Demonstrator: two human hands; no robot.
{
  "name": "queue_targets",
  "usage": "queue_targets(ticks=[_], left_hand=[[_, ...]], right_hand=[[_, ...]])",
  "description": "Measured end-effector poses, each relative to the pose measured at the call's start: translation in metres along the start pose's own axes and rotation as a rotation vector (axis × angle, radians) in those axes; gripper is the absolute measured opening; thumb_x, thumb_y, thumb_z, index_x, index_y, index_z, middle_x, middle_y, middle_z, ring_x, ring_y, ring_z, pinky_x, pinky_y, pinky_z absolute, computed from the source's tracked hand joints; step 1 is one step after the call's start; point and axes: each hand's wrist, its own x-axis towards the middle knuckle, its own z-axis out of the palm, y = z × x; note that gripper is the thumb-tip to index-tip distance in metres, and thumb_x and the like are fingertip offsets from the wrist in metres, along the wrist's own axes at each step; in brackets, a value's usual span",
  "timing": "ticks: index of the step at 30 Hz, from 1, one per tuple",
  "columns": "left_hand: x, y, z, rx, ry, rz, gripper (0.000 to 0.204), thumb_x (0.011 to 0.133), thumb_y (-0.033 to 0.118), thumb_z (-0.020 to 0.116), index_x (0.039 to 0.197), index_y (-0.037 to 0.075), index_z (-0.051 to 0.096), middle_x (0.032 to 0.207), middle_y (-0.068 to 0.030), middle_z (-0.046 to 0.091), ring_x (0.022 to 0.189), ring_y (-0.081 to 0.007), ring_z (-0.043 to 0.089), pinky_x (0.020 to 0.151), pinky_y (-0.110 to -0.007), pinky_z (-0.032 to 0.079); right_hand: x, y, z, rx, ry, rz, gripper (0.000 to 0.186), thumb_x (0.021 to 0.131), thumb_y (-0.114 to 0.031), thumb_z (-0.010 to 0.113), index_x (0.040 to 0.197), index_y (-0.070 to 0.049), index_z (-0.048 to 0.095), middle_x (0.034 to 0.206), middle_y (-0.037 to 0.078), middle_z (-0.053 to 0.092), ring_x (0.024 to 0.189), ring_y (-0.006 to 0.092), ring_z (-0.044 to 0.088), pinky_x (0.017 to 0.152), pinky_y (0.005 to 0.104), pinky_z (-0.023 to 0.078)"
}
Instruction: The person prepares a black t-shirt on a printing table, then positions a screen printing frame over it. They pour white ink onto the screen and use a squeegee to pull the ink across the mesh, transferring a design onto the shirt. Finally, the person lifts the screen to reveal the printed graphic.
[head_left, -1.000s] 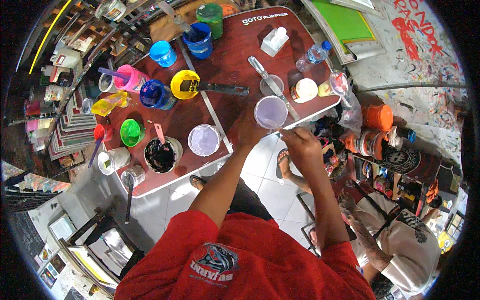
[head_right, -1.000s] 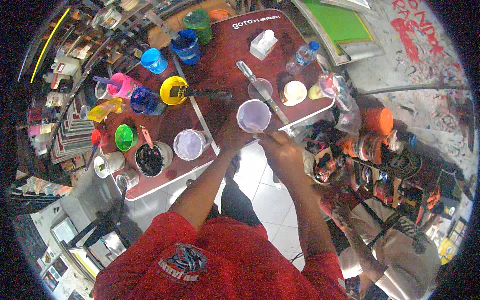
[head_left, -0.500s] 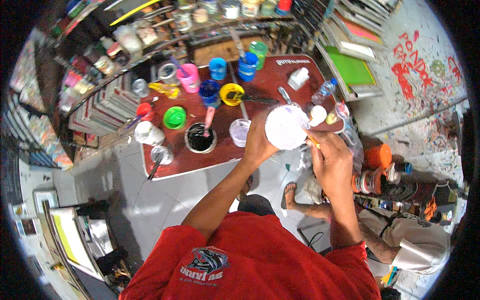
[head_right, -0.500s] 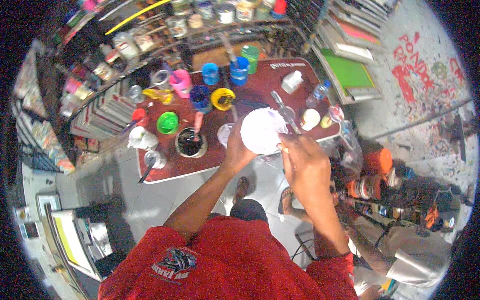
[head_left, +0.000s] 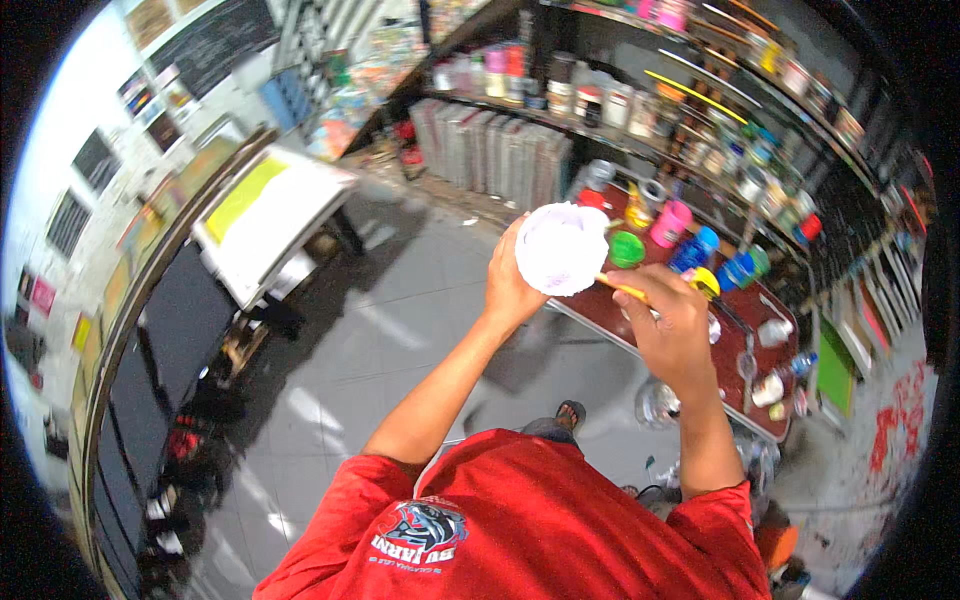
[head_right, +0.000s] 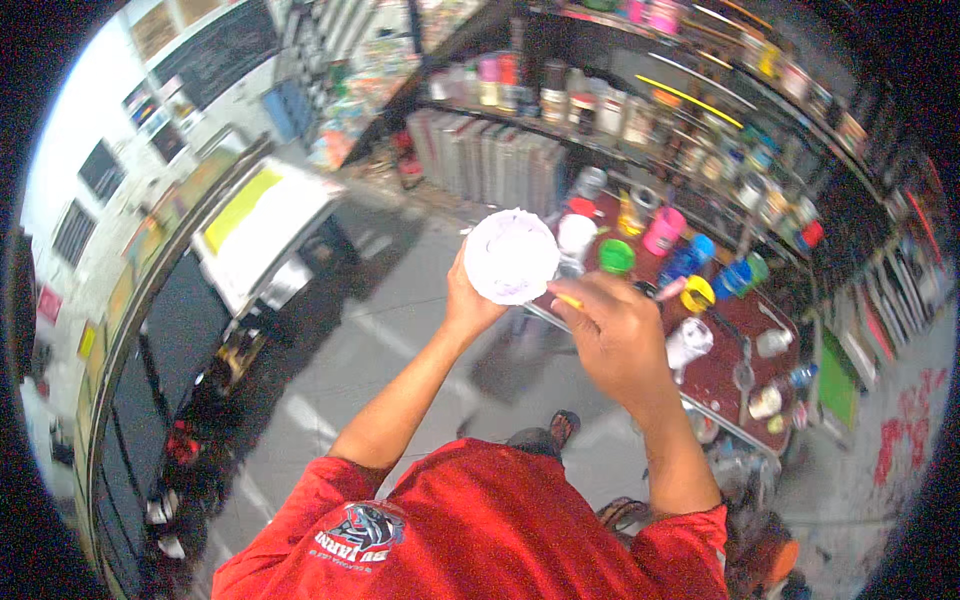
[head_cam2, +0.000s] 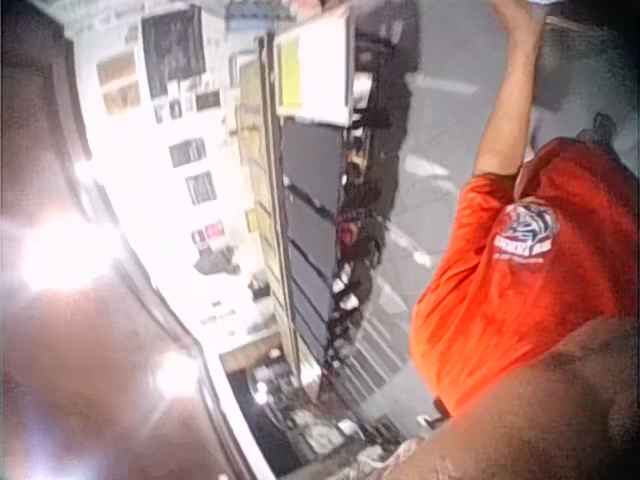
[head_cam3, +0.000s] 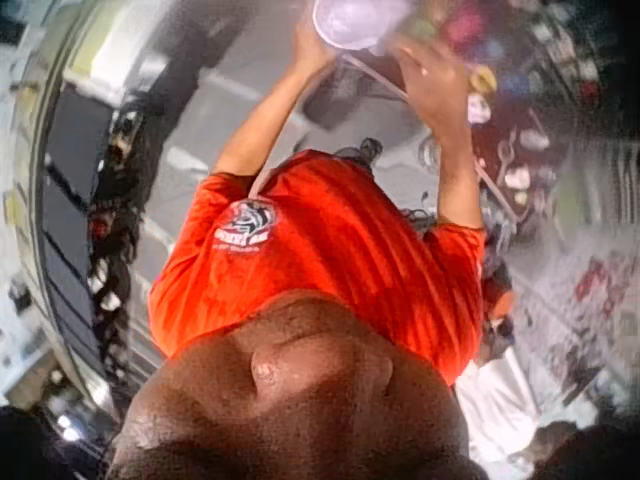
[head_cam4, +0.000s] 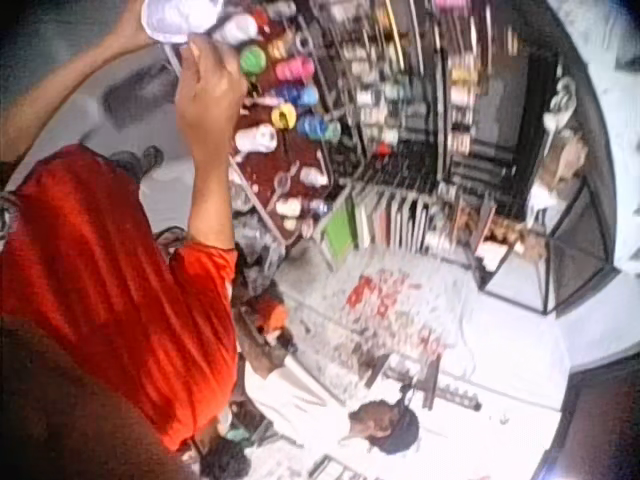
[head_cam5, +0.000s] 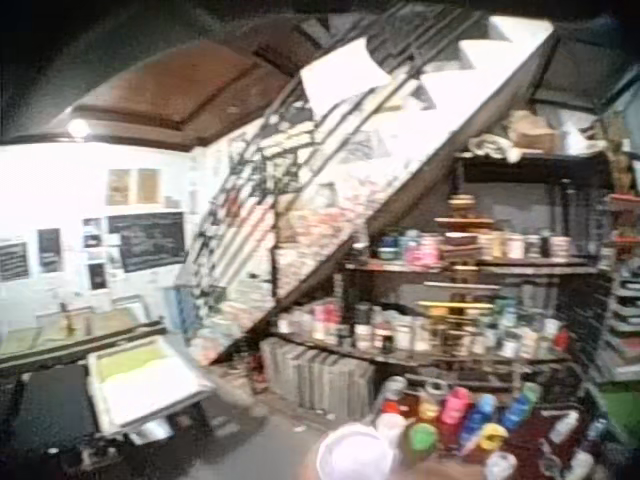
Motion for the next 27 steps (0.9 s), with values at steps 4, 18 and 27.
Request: queue_targets(ticks=[4, 18, 27], left_hand=[[-0.014, -0.021, -0.094, 0.097, 0.128, 0.006, 0.086, 0.060, 0.022, 0.085, 0.131, 0.001, 0.043, 0.128, -0.0184, 0.054, 0.118, -0.0356, 0.053, 0.098, -0.042, 0.044], [0.024, -0.030, -0.265, 0.333, 0.150, 0.036, 0.070, 0.063, 0.023, 0.084, 0.123, 0.004, 0.054, 0.119, -0.0152, 0.061, 0.112, -0.0310, 0.058, 0.095, -0.038, 0.047], [0.077, -0.068, -0.301, 0.631, -0.010, 0.032, 0.069, 0.062, 0.019, 0.082, 0.122, 0.003, 0.054, 0.123, -0.0163, 0.058, 0.113, -0.0342, 0.056, 0.095, -0.041, 0.046]], right_hand=[[0.041, -0.048, 0.036, 0.054, -0.003, -0.240, 0.017, 0.082, -0.006, 0.066, 0.099, -0.002, 0.064, 0.086, 0.014, 0.065, 0.075, 0.0304, 0.063, 0.067, 0.0369, 0.050], [0.164, -0.077, 0.148, 0.283, -0.235, -0.925, 0.032, 0.070, 0.000, 0.065, 0.101, -0.005, 0.065, 0.097, 0.010, 0.066, 0.092, 0.0286, 0.063, 0.082, 0.0376, 0.051], [0.255, -0.046, 0.207, 0.437, -0.502, -1.175, 0.029, 0.073, -0.008, 0.065, 0.102, -0.005, 0.064, 0.096, 0.011, 0.065, 0.092, 0.0307, 0.062, 0.081, 0.0398, 0.050]])
